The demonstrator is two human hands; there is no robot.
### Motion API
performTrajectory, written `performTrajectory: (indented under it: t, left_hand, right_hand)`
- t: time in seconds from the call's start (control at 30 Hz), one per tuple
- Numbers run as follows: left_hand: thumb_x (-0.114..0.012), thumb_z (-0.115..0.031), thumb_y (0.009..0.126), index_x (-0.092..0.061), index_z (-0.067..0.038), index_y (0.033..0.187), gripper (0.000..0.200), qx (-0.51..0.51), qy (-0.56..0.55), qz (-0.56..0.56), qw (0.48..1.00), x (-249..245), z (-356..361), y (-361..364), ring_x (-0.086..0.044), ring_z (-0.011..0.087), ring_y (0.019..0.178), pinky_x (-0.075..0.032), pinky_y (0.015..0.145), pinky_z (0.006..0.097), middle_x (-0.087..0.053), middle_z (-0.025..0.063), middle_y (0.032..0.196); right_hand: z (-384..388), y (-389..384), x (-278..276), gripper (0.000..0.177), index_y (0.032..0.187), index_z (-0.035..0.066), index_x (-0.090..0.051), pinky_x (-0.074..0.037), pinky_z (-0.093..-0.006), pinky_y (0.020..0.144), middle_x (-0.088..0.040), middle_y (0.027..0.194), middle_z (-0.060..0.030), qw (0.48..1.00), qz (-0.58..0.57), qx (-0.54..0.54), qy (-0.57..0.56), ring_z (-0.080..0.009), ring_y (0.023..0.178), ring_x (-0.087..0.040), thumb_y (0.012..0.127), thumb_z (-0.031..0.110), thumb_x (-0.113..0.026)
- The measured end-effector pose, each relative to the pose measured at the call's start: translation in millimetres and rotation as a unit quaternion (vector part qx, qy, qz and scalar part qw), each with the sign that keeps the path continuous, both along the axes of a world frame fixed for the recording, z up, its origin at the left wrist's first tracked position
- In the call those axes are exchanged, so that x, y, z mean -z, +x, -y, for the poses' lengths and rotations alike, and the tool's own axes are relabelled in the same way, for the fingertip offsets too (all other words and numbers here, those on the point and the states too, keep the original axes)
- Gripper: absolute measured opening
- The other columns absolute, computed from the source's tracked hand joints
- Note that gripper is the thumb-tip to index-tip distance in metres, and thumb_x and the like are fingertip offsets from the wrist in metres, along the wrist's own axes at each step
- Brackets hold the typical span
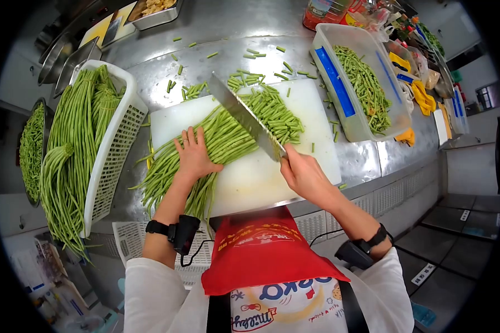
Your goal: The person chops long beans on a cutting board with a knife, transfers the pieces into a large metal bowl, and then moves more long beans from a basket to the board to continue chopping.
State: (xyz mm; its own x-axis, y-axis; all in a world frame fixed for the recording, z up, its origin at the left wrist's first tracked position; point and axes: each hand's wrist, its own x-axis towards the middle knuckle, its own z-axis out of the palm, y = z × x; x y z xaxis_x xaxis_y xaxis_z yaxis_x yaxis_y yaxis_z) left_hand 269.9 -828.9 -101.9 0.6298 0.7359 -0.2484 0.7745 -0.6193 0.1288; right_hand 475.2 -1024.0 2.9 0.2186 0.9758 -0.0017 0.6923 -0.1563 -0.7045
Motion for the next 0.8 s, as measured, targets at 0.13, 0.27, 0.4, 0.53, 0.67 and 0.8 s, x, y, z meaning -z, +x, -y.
performTrajectory:
  t: [0.13, 0.27, 0.4, 0.53, 0.67, 0.8]
  left_hand:
    - [-0.083, -0.048, 0.049, -0.022, 0.001, 0.142, 0.122, -0.024, -0.036, 0.027, 0.999, -8, 7, 0, -0.026, 0.0456, 0.133, -0.019, 0.106, 0.0611, -0.025, 0.0301, 0.144]
    - [-0.083, -0.045, 0.05, -0.022, 0.001, 0.142, 0.119, -0.039, -0.001, 0.039, 0.998, -11, 17, 1, -0.029, 0.0442, 0.132, -0.023, 0.106, 0.0571, -0.028, 0.03, 0.143]
    - [-0.083, -0.046, 0.051, -0.023, 0.001, 0.142, 0.118, -0.047, -0.011, 0.044, 0.998, -10, 16, 1, -0.028, 0.0434, 0.133, -0.021, 0.106, 0.058, -0.028, 0.0301, 0.143]
    - [-0.082, -0.047, 0.05, -0.023, 0.002, 0.142, 0.12, -0.041, -0.029, -0.007, 0.999, -20, 11, 5, -0.027, 0.0426, 0.134, -0.019, 0.106, 0.0606, -0.029, 0.0281, 0.143]
    - [-0.083, -0.045, 0.048, -0.022, 0.003, 0.142, 0.122, -0.038, -0.008, -0.001, 0.999, -11, 12, 7, -0.029, 0.0411, 0.133, -0.019, 0.106, 0.0607, -0.031, 0.0254, 0.143]
    - [-0.082, -0.046, 0.052, -0.024, 0.003, 0.142, 0.117, -0.04, -0.033, -0.006, 0.999, -12, 8, 9, -0.028, 0.0394, 0.135, -0.02, 0.106, 0.0613, -0.032, 0.0257, 0.142]
  right_hand:
    - [16, -12, -10, 0.021, 0.104, -0.002, -0.042, -0.043, -0.0519, 0.055, -0.057, 0.067, -0.0238, 0.998, -0.002, -0.024, -0.063, -0.0443, 0.062, -0.056, 0.086, 0.005, -0.051]
    - [17, -18, -10, 0.018, 0.101, -0.003, -0.041, -0.043, -0.0522, 0.056, -0.057, 0.067, -0.0243, 0.997, 0.014, -0.029, -0.074, -0.0448, 0.062, -0.055, 0.087, 0.005, -0.049]
    - [9, -25, -7, 0.017, 0.098, -0.003, -0.041, -0.045, -0.0511, 0.055, -0.057, 0.066, -0.0233, 0.992, 0.035, -0.044, -0.116, -0.0432, 0.061, -0.057, 0.086, 0.005, -0.05]
    - [0, -38, 2, 0.017, 0.097, -0.002, -0.041, -0.048, -0.0501, 0.054, -0.058, 0.066, -0.0226, 0.985, 0.096, -0.044, -0.136, -0.0415, 0.059, -0.058, 0.083, 0.004, -0.05]
    - [-16, -39, 6, 0.018, 0.098, -0.003, -0.04, -0.048, -0.0508, 0.054, -0.059, 0.067, -0.0237, 0.984, 0.089, -0.055, -0.147, -0.0424, 0.06, -0.059, 0.082, 0.003, -0.049]
    - [-56, -40, 40, 0.016, 0.097, -0.003, -0.042, -0.048, -0.0514, 0.055, -0.059, 0.067, -0.0255, 0.988, 0.074, -0.05, -0.124, -0.0431, 0.062, -0.06, 0.082, 0.002, -0.048]
